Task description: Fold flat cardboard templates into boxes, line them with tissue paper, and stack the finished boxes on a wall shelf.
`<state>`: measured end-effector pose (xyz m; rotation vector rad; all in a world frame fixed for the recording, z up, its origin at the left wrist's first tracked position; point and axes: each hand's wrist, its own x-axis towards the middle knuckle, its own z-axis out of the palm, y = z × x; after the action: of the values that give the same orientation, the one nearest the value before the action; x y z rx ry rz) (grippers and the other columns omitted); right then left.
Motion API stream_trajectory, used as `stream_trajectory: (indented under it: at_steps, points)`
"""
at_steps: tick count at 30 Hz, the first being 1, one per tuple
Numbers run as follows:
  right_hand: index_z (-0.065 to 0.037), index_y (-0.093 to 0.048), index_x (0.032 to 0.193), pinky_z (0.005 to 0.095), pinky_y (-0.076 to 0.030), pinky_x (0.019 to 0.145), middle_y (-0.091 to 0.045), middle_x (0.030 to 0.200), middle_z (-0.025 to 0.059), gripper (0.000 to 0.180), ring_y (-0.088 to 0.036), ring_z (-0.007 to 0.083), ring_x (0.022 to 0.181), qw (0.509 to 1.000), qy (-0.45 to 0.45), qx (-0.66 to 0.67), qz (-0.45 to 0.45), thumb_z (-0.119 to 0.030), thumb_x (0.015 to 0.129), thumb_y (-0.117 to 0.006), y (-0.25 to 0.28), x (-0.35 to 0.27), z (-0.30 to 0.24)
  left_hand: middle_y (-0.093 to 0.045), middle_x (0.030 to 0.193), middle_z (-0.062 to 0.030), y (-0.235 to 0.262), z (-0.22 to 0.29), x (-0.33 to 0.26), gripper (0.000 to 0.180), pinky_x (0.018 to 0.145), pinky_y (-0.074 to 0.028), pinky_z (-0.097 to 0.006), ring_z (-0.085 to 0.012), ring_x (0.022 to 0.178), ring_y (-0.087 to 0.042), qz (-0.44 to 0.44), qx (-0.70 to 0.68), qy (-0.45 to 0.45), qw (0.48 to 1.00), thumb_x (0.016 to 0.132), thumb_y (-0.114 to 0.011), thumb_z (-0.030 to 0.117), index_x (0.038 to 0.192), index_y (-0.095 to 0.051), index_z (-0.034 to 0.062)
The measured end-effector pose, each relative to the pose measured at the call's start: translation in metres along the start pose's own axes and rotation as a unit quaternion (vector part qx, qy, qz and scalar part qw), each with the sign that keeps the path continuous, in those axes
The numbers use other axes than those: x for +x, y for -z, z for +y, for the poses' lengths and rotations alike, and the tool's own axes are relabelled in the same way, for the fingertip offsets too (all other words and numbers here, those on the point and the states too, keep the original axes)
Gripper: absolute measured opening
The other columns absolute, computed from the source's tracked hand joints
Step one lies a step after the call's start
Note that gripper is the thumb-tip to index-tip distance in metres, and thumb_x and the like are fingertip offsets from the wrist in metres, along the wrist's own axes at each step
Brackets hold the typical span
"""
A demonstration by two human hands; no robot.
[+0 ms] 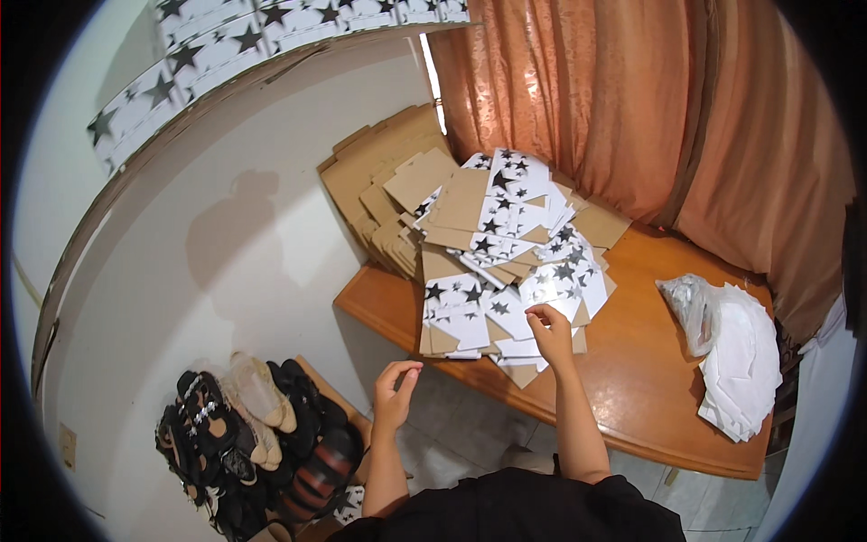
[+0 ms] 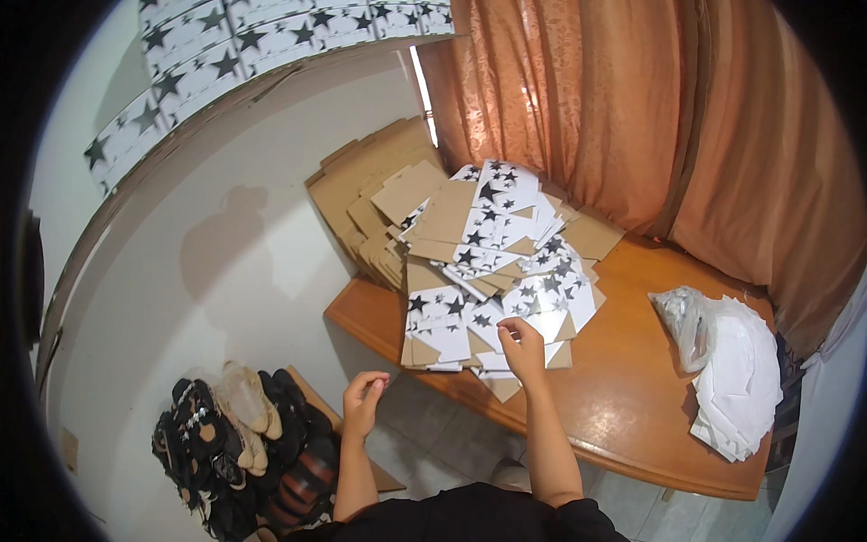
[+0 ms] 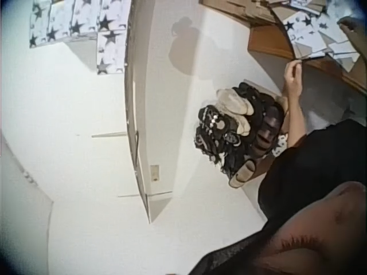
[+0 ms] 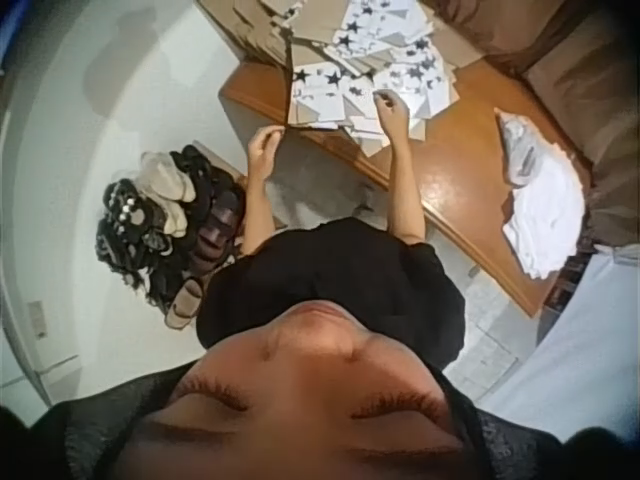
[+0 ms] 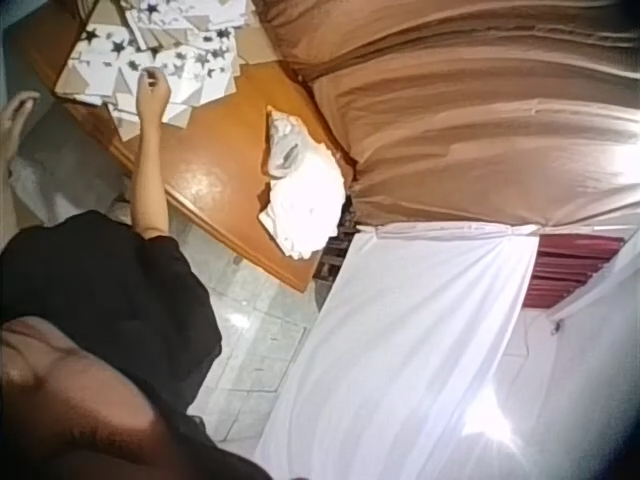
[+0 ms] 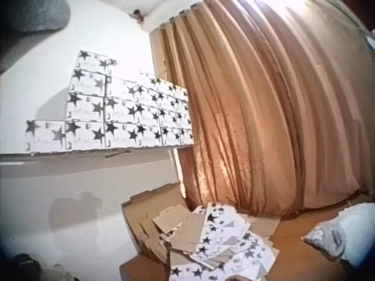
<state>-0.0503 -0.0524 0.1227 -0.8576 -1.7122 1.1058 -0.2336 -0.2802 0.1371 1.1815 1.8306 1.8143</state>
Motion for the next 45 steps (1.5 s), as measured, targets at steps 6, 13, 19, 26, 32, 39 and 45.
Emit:
stream_trajectory:
  at_steps: [6,13,19,26,32,39,45]
  points:
    - [0.0,-0.066,0.087,0.0271,-0.046,0.062,-0.066,0.076,0.009,0.019,-0.059,0.0148,0.068,0.992,-0.102,0.024,0.073,-0.016,0.079,-0.059,0.004,0.107,0.102,-0.063,0.091,-0.0067,-0.073,-0.042,0.075,0.017,0.078,-0.044,-0.026,-0.0144,0.085,-0.058,-0.053,0.002,0.041,0.998,0.087,-0.056,0.013,0.095,-0.063,-0.0005]
    - [0.002,-0.065,0.084,0.0291,-0.045,0.066,-0.062,0.073,0.0097,0.028,-0.058,0.0169,0.069,0.964,-0.202,0.015,0.175,-0.025,0.076,-0.063,-0.01,0.222,0.203,-0.065,0.094,-0.0096,-0.119,-0.071,0.126,0.019,0.079,-0.046,-0.027,-0.0166,0.087,-0.06,-0.096,0.082,0.089,0.988,0.088,-0.057,0.015,0.098,-0.064,0.0004]
    - [-0.001,-0.066,0.081,0.0336,-0.044,0.061,-0.064,0.068,0.0115,0.043,-0.061,0.0219,0.066,0.948,-0.289,-0.134,0.007,-0.042,0.075,-0.06,-0.01,0.258,0.239,-0.064,0.095,-0.0102,-0.133,-0.092,0.134,0.019,0.079,-0.046,-0.028,-0.0186,0.087,-0.06,-0.129,0.096,0.129,0.978,0.089,-0.056,0.016,0.098,-0.064,0.0014]
    - [-0.014,-0.072,0.077,0.0439,-0.04,0.073,-0.067,0.074,0.0088,0.03,-0.063,0.0296,0.074,0.926,-0.183,-0.328,0.045,-0.037,0.079,-0.052,0.012,0.249,0.142,-0.063,0.092,-0.0116,-0.145,-0.077,0.14,0.019,0.078,-0.046,-0.028,-0.02,0.086,-0.061,-0.158,0.133,0.082,0.975,0.089,-0.056,0.016,0.098,-0.063,0.0014]
    - [0.001,-0.068,0.08,0.0334,-0.044,0.074,-0.068,0.081,0.0129,0.027,-0.064,0.0218,0.077,0.996,-0.058,0.001,0.069,-0.024,0.081,-0.059,0.027,0.234,0.084,-0.056,0.108,-0.0112,-0.147,-0.048,0.129,0.036,0.089,-0.041,-0.036,-0.0269,0.101,-0.054,-0.098,0.245,-0.086,0.961,0.079,-0.064,0.018,0.111,-0.056,0.0049]
    - [-0.001,-0.069,0.082,0.037,-0.039,0.092,-0.059,0.112,0.0237,0.019,-0.053,0.0319,0.11,0.991,0.075,0.11,0.031,-0.019,0.081,-0.064,-0.009,0.078,-0.045,-0.036,0.135,-0.0126,-0.112,-0.013,0.114,0.075,0.1,-0.021,-0.054,-0.0318,0.125,-0.034,0.105,0.411,-0.22,0.879,0.064,-0.075,0.021,0.13,-0.042,0.0095]
    - [0.002,-0.066,0.095,0.0335,-0.036,0.096,-0.054,0.12,0.0185,0.02,-0.05,0.0247,0.113,0.97,0.055,0.21,-0.105,-0.013,0.085,-0.059,-0.018,-0.04,-0.086,-0.067,0.085,-0.0138,-0.047,0.006,0.079,0.022,0.076,-0.048,-0.036,-0.025,0.079,-0.065,0.107,0.256,-0.324,0.904,0.077,-0.065,0.012,0.098,-0.067,0.004]
